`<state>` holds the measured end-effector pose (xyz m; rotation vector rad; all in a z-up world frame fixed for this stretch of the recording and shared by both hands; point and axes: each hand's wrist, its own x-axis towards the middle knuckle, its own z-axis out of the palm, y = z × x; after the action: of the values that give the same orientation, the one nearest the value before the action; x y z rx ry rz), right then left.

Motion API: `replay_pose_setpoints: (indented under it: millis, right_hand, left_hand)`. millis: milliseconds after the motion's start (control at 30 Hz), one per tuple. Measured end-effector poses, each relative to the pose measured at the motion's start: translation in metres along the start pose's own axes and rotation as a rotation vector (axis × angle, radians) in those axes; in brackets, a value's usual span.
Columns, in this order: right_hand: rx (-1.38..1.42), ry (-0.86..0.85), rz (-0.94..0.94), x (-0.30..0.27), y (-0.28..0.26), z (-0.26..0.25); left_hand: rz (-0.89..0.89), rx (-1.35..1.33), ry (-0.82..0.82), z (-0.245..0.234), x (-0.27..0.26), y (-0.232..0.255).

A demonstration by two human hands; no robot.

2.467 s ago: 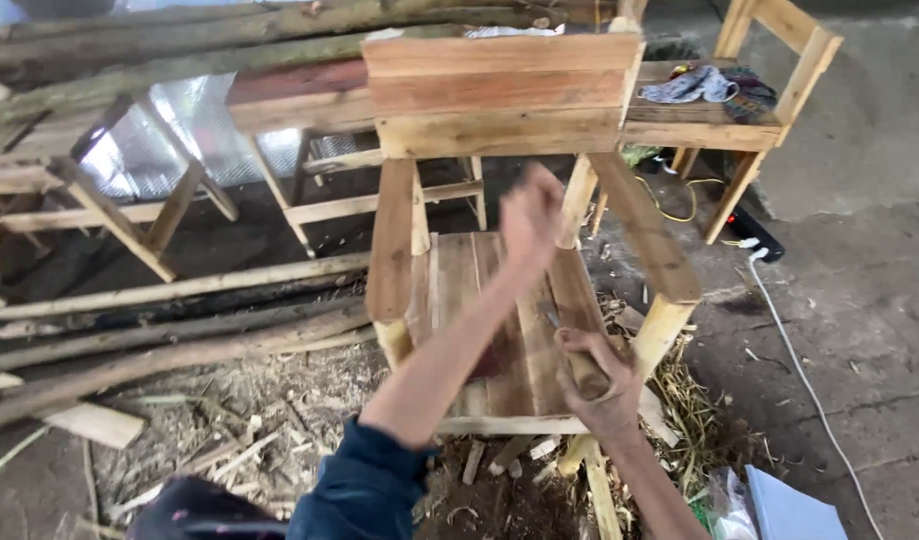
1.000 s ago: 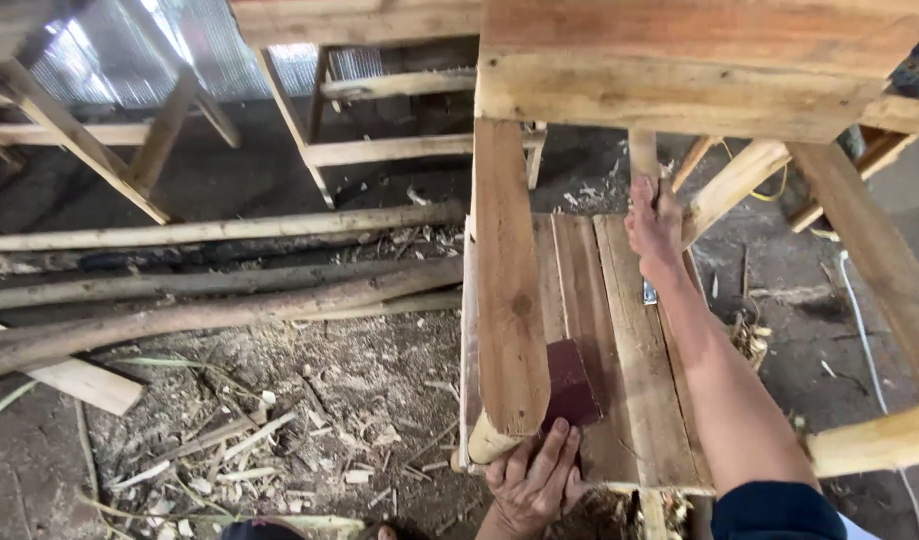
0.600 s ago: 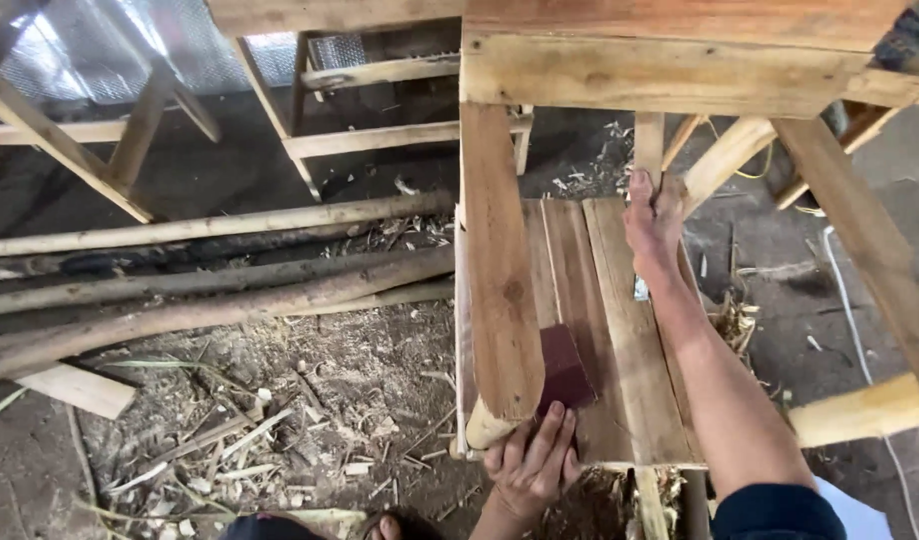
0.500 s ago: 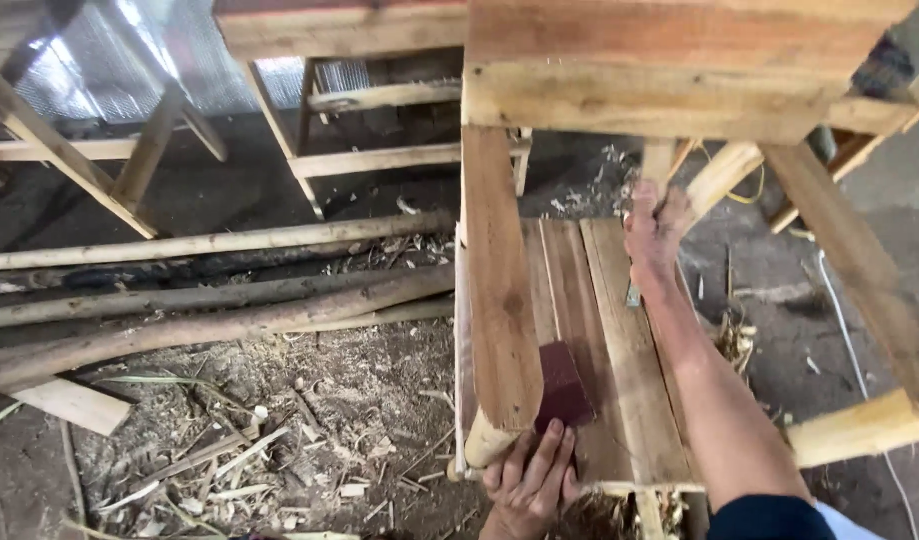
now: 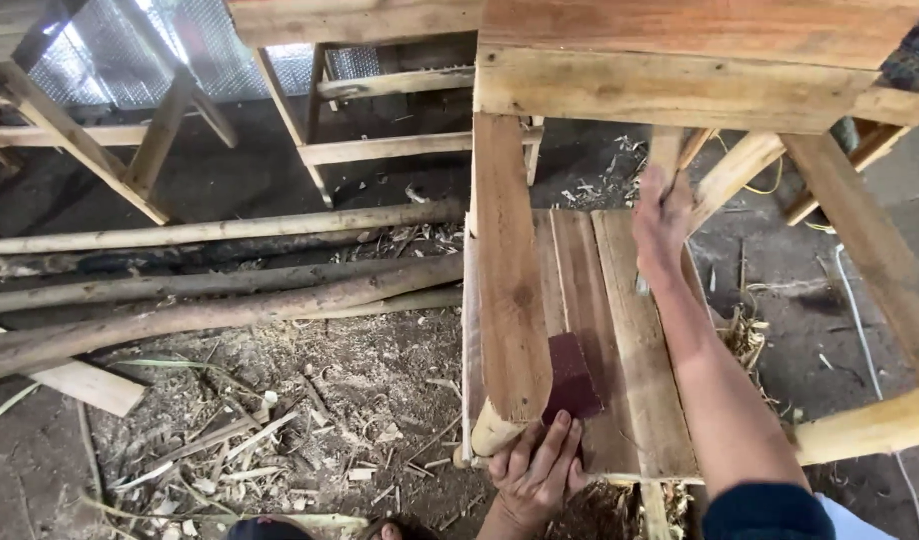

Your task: Sanding the surfaces of a handmade wooden chair using sandpaper and a wooden block to smooth the wood.

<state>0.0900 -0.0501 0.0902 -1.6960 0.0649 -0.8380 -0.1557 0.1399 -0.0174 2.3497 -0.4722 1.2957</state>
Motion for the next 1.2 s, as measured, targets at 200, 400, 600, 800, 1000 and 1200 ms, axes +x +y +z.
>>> replay_pose_setpoints:
  millis: [200,400,600,800,1000,1200]
  right_hand:
    - [-0.007,-0.063,-0.017,-0.011,-0.004,-0.008]
    - [-0.138,0.055,-0.153,0.004,-0.004,-0.006]
    - [-0.060,-0.095,0.010,-0.016,-0.015,-0.014]
    - [-0.542,0.076,-0.325,0.009,0.021,-0.004]
    - [-0.243,-0.105,0.103,-0.029,-0.025,-0.013]
    - [-0.200,0.096,-0.142,-0.002,0.009,-0.010]
  left_hand:
    - [0.008,0.028,0.028,0.000,0.000,-0.002]
    - [0.030,0.001,0.002,-0.005,0.010,-0.002]
    - [-0.006,-0.009,0.050,-0.001,0.001,-0.001]
    - [-0.002,0.008,0.046,-0.003,0.007,0.001]
    - [-0.001,-0.013,0.009,-0.007,0.000,0.002]
    - [0.009,-0.014,-0.002,-0.007,0.004,-0.003]
